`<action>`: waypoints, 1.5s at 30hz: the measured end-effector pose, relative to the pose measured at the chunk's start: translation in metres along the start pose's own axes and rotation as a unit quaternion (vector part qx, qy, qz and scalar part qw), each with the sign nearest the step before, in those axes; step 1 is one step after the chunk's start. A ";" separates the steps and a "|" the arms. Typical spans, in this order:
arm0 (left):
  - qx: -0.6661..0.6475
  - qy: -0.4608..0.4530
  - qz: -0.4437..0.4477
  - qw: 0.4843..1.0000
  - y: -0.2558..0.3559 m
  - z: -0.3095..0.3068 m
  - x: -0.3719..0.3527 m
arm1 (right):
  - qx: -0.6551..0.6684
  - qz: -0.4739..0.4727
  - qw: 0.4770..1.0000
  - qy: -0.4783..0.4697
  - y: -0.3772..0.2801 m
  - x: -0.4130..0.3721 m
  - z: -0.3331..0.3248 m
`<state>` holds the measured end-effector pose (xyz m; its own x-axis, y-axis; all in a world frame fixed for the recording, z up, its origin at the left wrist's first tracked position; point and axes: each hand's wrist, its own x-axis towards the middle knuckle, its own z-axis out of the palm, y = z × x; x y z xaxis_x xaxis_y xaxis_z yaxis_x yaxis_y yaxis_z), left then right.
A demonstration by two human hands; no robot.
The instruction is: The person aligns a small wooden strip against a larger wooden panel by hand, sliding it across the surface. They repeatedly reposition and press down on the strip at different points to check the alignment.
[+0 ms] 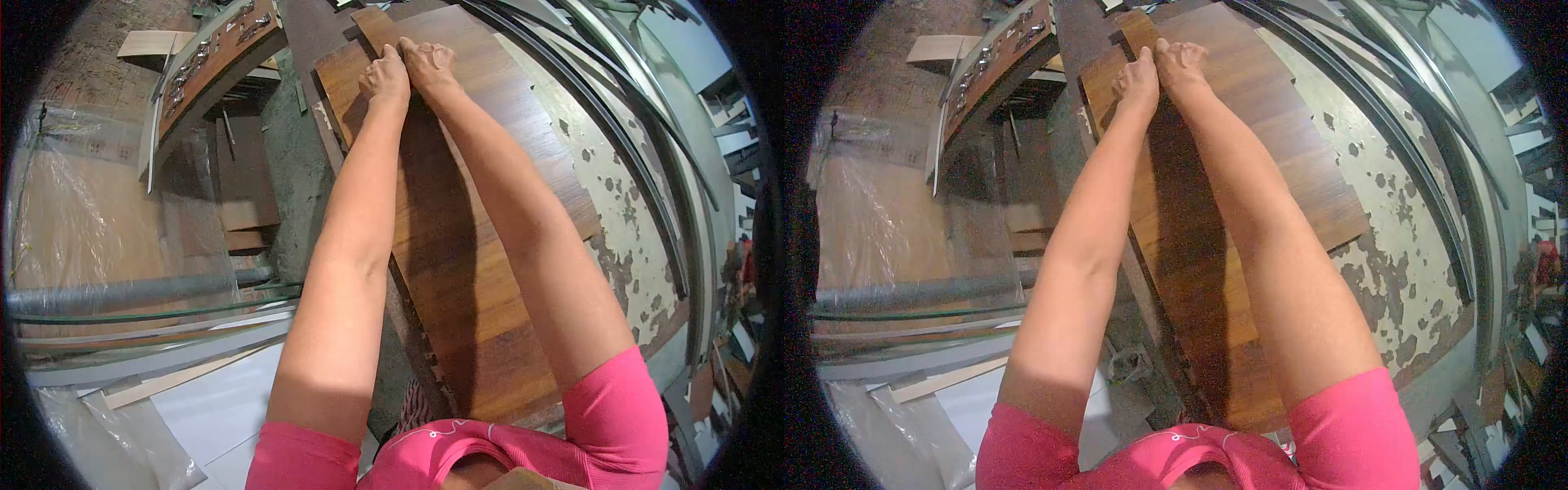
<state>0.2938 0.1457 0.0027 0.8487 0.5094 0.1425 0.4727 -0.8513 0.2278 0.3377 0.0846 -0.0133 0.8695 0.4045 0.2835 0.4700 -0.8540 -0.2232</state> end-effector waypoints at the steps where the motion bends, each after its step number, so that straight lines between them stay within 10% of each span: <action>1: -0.034 -0.007 -0.023 0.999 0.002 -0.005 -0.006 | 0.001 0.001 1.000 -0.005 0.000 -0.003 -0.003; 12: -0.039 -0.049 0.031 0.998 -0.007 -0.017 -0.107 | 0.012 -0.006 1.000 0.002 -0.002 -0.123 -0.051; 30: -0.089 -0.078 0.260 0.959 -0.029 -0.088 -0.551 | -0.023 0.156 0.985 -0.065 -0.006 -0.573 -0.200; 45: -0.157 -0.133 0.215 0.955 -0.059 -0.106 -0.559 | -0.097 0.096 0.989 0.056 -0.042 -0.582 -0.187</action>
<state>-0.2338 -0.0749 0.0118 0.9982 0.0362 0.0476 0.0085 -0.8730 0.4877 -0.2168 -0.1764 0.0053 0.9122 0.1993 0.3580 0.2504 -0.9627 -0.1022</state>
